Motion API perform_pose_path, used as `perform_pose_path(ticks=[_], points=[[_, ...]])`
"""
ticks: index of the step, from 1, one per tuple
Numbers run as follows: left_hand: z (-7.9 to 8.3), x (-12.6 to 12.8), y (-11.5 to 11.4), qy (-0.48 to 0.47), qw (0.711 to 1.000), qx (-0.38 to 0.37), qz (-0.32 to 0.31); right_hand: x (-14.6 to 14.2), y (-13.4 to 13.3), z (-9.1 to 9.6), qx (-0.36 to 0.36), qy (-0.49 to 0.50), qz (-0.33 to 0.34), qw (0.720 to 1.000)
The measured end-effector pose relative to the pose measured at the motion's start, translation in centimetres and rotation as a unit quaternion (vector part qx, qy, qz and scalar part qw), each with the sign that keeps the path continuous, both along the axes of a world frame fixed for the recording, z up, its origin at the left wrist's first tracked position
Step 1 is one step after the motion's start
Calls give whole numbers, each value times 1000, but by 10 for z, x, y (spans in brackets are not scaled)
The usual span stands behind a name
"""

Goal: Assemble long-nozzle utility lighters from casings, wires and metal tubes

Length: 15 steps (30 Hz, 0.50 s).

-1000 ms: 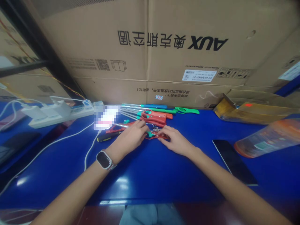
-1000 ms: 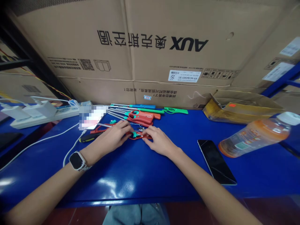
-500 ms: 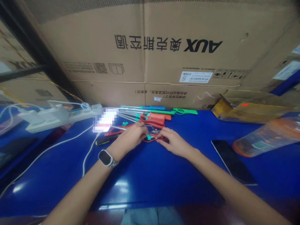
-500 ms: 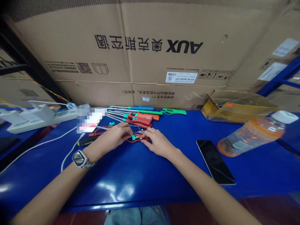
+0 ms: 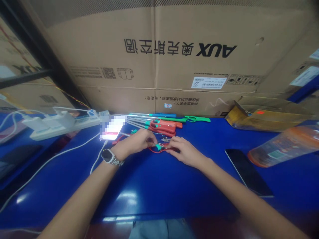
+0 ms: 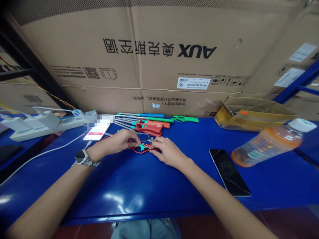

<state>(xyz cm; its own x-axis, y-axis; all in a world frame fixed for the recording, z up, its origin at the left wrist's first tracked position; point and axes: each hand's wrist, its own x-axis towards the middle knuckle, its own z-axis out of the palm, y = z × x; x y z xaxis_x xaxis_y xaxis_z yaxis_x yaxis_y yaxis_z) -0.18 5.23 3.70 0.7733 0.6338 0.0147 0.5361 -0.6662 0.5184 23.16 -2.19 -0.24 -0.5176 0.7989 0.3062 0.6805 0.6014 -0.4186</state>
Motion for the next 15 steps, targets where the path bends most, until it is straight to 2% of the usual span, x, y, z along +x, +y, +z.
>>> perform_pose_path(ticks=[7,15], points=[[-1,-4,5,-3,1000,-25,-6,3,0,3,26,-37,20,999],[-6,-2,-7,-45,999,20,3,-3,-4,3,68,-111,-8,991]])
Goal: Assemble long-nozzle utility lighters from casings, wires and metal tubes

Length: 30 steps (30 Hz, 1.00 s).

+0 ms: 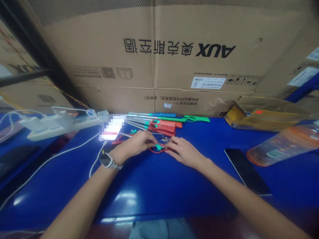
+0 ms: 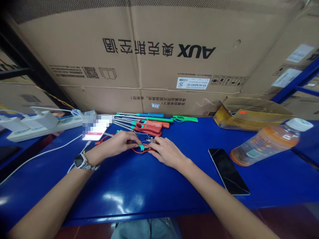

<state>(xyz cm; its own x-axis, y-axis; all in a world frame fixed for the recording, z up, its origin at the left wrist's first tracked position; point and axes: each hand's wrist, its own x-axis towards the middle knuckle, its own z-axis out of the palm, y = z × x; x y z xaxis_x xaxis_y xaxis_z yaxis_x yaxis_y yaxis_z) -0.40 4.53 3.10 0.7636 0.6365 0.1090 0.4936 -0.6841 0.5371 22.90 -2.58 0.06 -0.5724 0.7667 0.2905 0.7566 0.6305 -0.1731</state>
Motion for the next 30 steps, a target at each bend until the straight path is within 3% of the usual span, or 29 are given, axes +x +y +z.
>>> perform_pose_path(ticks=[4,11,18,23,30], points=[[-2,-1,-2,-15,1000,15,0,0,1,-1,0,8,6,1000],[-8,-8,2,-80,996,-33,26,1,3,-1,-1,31,11,999],[-20,-9,5,-141,989,-34,7,2,2,0,-11,46,21,999],[-24,-7,5,-120,993,-7,12,3,2,0,-9,48,23,999],[-12,-3,-6,-62,996,57,-6,4,1,-1,-3,56,13,998]])
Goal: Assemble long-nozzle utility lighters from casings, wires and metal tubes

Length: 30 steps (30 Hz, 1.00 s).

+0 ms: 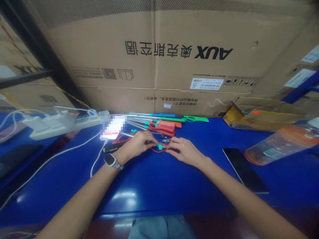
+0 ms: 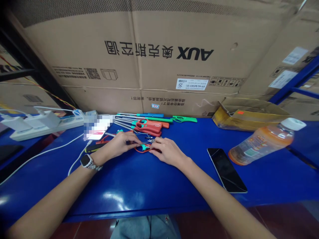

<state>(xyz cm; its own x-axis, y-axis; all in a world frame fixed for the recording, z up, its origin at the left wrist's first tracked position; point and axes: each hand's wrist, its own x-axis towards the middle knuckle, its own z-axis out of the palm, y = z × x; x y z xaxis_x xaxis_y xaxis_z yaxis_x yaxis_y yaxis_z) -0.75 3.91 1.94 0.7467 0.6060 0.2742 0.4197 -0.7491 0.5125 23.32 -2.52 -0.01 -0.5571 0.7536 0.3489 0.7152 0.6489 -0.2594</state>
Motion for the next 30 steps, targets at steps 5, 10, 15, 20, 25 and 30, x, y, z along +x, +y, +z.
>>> perform_pose_path(ticks=[5,10,15,20,25,30], points=[[0,-2,-2,17,999,41,-9,1,0,-2,-15,31,-8,999],[1,-3,-5,57,995,81,-33,1,-1,-2,-21,45,-16,999],[4,-2,-12,120,985,121,-30,1,-3,-1,-21,45,-22,999],[0,-4,-18,135,982,130,20,1,-3,-1,-26,36,-34,998],[4,-4,-24,82,982,166,28,1,-3,-1,-45,54,-33,997],[11,1,-27,48,986,160,-1,0,-6,2,-57,100,-26,993]])
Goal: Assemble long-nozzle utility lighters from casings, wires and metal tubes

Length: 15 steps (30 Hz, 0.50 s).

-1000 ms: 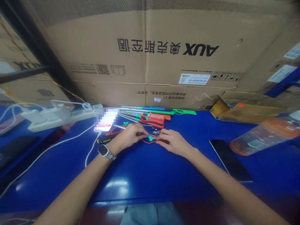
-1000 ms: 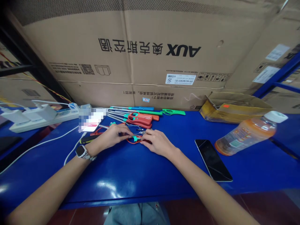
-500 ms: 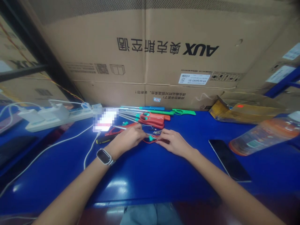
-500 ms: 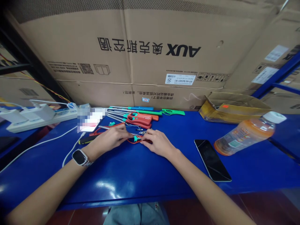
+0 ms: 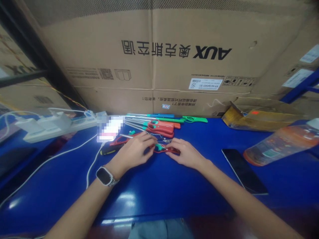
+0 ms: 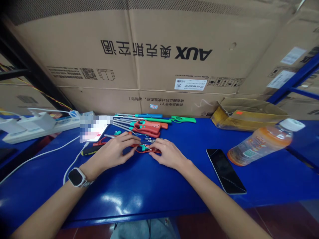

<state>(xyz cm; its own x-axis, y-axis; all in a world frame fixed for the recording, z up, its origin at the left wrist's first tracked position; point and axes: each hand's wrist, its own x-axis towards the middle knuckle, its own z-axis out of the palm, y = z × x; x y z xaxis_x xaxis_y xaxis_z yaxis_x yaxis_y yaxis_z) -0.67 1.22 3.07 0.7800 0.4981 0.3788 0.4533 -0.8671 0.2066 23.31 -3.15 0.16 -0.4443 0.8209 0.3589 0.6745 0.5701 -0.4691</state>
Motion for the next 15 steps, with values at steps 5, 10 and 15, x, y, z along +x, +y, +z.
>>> perform_pose_path(ticks=[5,10,15], points=[[-1,0,2,-6,999,-33,10,5,2,7,-4,126,-81,989],[-5,-1,6,-25,998,-47,41,18,14,3,-33,77,-119,989],[-10,8,7,-38,997,-43,59,20,21,10,-46,-2,-96,994]])
